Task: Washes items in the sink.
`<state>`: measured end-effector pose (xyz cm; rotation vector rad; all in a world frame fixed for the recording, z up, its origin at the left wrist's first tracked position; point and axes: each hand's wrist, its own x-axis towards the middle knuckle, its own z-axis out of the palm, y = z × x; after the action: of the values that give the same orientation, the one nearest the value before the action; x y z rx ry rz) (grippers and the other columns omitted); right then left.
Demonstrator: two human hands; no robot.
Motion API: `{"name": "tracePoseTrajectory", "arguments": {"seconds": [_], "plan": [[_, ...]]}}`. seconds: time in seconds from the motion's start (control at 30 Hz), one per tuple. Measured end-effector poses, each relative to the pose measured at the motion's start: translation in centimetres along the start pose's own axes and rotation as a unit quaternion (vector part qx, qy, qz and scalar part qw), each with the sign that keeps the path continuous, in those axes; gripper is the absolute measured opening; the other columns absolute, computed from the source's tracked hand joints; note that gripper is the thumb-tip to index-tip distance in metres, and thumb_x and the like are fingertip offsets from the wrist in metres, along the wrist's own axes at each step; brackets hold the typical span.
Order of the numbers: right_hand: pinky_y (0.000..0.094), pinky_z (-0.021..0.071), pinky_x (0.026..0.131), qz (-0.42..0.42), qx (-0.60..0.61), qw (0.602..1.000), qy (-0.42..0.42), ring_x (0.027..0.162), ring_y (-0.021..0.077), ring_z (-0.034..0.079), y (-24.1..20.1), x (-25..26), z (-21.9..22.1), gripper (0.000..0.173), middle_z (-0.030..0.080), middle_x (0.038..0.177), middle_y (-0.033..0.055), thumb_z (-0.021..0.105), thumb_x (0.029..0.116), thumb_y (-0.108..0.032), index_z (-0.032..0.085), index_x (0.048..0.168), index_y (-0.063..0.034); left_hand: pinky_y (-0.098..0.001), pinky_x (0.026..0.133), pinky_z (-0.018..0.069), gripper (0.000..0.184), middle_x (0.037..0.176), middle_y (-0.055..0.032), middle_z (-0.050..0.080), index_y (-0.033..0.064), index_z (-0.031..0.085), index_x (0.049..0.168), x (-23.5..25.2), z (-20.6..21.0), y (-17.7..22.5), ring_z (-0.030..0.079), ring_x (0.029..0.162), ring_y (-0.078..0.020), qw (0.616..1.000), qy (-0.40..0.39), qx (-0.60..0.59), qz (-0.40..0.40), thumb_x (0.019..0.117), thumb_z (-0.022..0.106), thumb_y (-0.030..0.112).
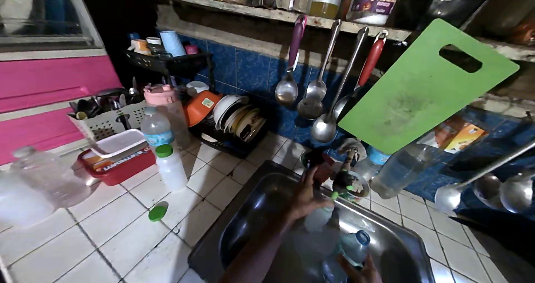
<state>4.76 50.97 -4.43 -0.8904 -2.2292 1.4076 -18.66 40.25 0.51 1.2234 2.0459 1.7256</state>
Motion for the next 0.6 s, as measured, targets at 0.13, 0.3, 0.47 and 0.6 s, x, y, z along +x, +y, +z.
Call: {"name": "tracePoseTrajectory", "arguments": {"seconds": [0.13, 0.3, 0.47, 0.6], "plan": [[0.0568, 0.0521, 0.101, -0.025, -0.051, 0.998, 0.007, 0.114, 0.0408, 0.066, -0.5, 2.9, 0.0, 0.09, 0.064, 0.125, 0.0315, 0.085, 0.0814, -0.017, 0.033, 0.151, 0.0081, -0.0461, 0.12, 0.0358, 0.114, 0.159, -0.0257, 0.037, -0.0009, 0.02, 0.161, -3.3, 4.0, -5.7, 0.041, 0.146, -0.0344, 0.987, -0.065, -0.046, -0.143, 0.0757, 0.091, 0.026], [0.0574, 0.0538, 0.098, -0.025, -0.058, 0.998, 0.008, 0.11, 0.039, 0.069, -1.1, 6.1, 1.8, 0.091, 0.067, 0.122, 0.0283, 0.086, 0.0794, -0.018, 0.035, 0.152, 0.0026, -0.0458, 0.114, 0.043, 0.086, 0.142, -0.0241, 0.057, -0.0021, 0.042, 0.151, -2.9, 6.4, -6.3, 0.056, 0.132, -0.0318, 0.981, -0.04, -0.034, -0.186, 0.0822, 0.085, 0.027], [0.0574, 0.054, 0.097, -0.007, -0.097, 0.994, -0.038, 0.109, 0.0377, 0.069, -2.4, 7.4, 3.2, 0.091, 0.07, 0.119, 0.0246, 0.087, 0.0788, -0.026, 0.039, 0.152, -0.0029, -0.0436, 0.113, 0.0448, 0.084, 0.141, -0.0241, 0.057, -0.0028, 0.04, 0.151, -5.9, 2.2, -6.2, 0.057, 0.131, -0.0297, 0.975, -0.07, -0.029, -0.21, 0.0841, 0.083, 0.025], [0.0588, 0.05, 0.101, 0.06, -0.154, 0.983, -0.075, 0.115, 0.0421, 0.066, -4.7, 6.8, 3.9, 0.094, 0.067, 0.123, 0.0278, 0.087, 0.0813, -0.031, 0.036, 0.154, -0.0017, -0.0459, 0.116, 0.0402, 0.084, 0.145, -0.0248, 0.053, -0.0033, 0.041, 0.151, -9.4, -2.2, -2.7, 0.053, 0.135, -0.0332, 0.957, -0.161, 0.076, -0.229, 0.0851, 0.083, 0.027]]}}
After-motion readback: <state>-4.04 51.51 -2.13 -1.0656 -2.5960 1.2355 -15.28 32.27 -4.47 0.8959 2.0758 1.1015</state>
